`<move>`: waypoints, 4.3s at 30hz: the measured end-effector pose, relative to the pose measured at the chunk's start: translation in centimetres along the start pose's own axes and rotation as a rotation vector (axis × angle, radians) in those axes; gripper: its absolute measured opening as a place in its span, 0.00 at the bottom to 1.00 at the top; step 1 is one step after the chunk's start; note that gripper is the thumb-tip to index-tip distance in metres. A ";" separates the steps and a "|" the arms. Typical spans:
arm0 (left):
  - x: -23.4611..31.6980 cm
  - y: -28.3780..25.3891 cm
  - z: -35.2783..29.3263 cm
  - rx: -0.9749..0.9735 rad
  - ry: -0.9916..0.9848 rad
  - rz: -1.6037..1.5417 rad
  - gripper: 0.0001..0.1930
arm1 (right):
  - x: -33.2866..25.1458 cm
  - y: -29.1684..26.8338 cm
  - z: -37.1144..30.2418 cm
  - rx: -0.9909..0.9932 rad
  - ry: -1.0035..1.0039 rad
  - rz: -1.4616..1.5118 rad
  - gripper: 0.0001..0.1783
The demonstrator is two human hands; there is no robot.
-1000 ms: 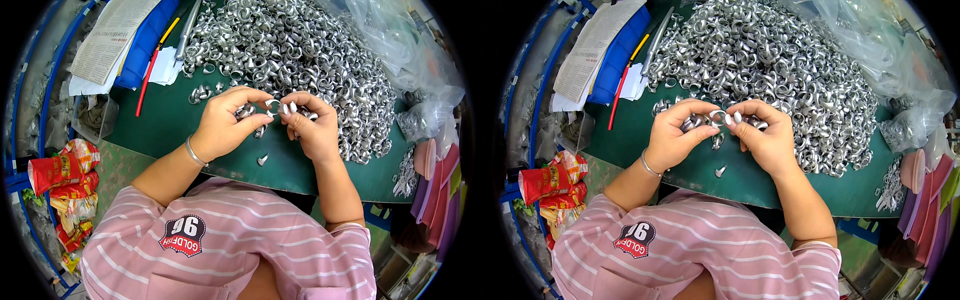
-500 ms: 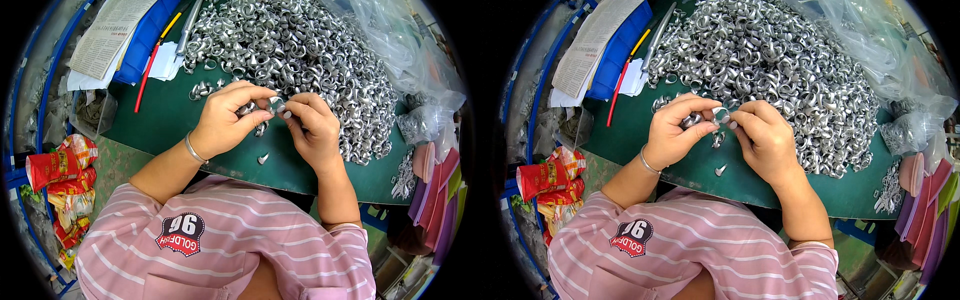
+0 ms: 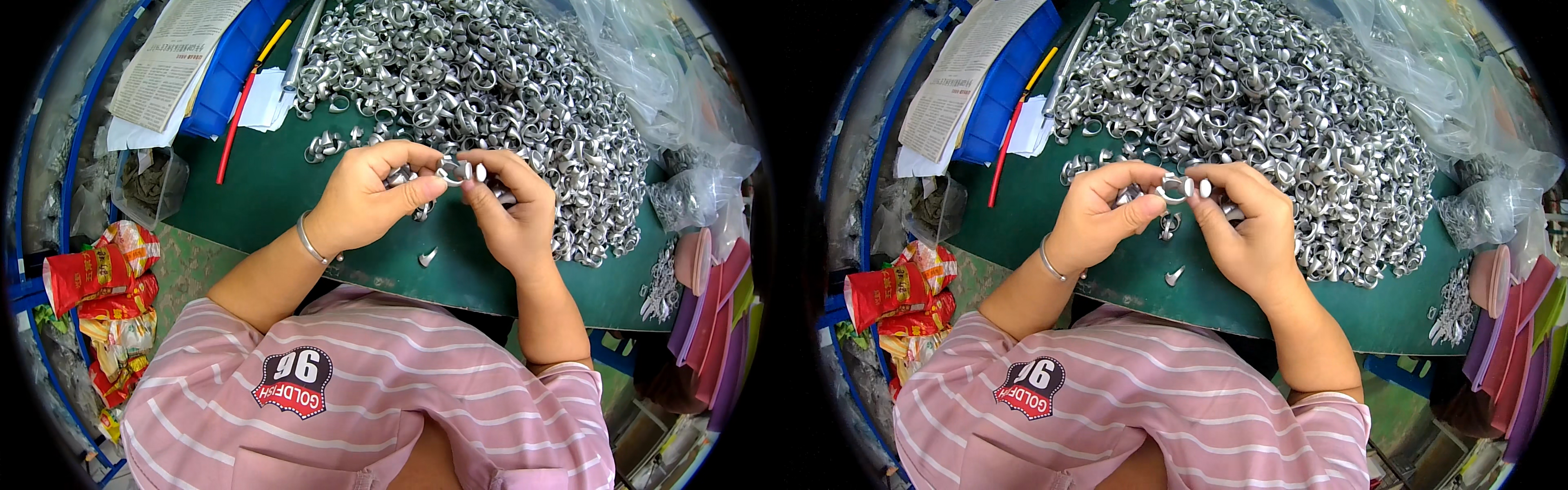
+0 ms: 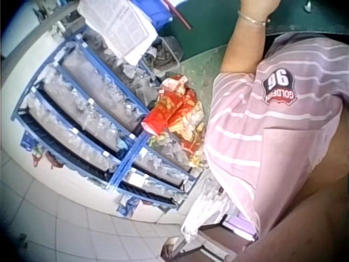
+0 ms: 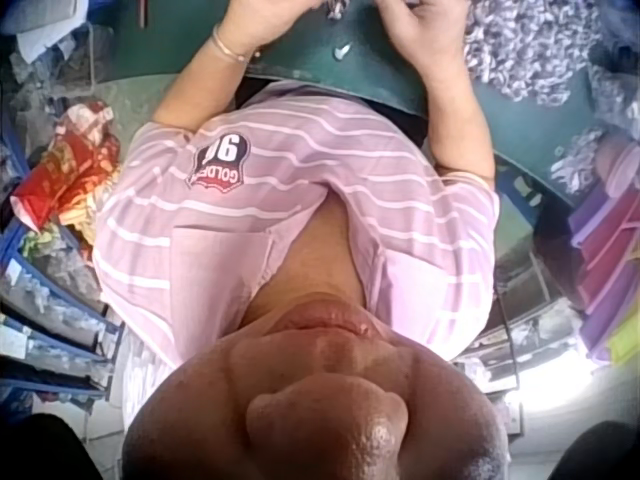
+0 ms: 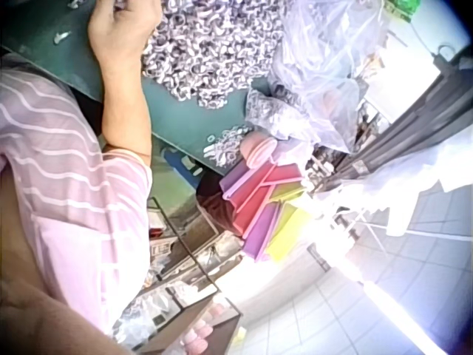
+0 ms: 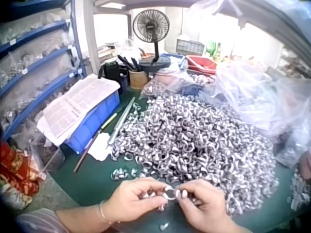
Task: The person sits at a green workbench and assembles small, silver-colored metal rings by hand. They pick up individual rings from a large pile, fit them together, and place the assembled pieces back onto the table. The process is repetitive and involves handling the metal components directly without tools.
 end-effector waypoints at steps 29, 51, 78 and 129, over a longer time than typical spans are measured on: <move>-0.9 -2.3 0.8 0.081 -0.091 -0.796 0.07 | -1.0 4.6 -1.4 -0.330 -0.067 -0.233 0.10; -0.8 -0.2 0.1 0.001 -0.136 -0.287 0.12 | 0.9 1.0 -0.3 -0.026 0.087 -0.041 0.05; -1.2 -0.3 0.1 -0.036 -0.201 -0.526 0.13 | 3.0 5.2 -1.7 -0.390 0.551 1.070 0.10; 4.0 0.8 -4.7 0.095 0.307 0.428 0.13 | 3.1 6.9 -3.4 -0.438 0.660 0.768 0.08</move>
Point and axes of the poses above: each hand's wrist, its own z-axis towards the middle knuckle, its own y-axis out of the palm, x = y × z, the point moved 10 cm from there along z, towards the middle knuckle, and after that the axes turned 7 degrees about -z, right-handed, at the moved point
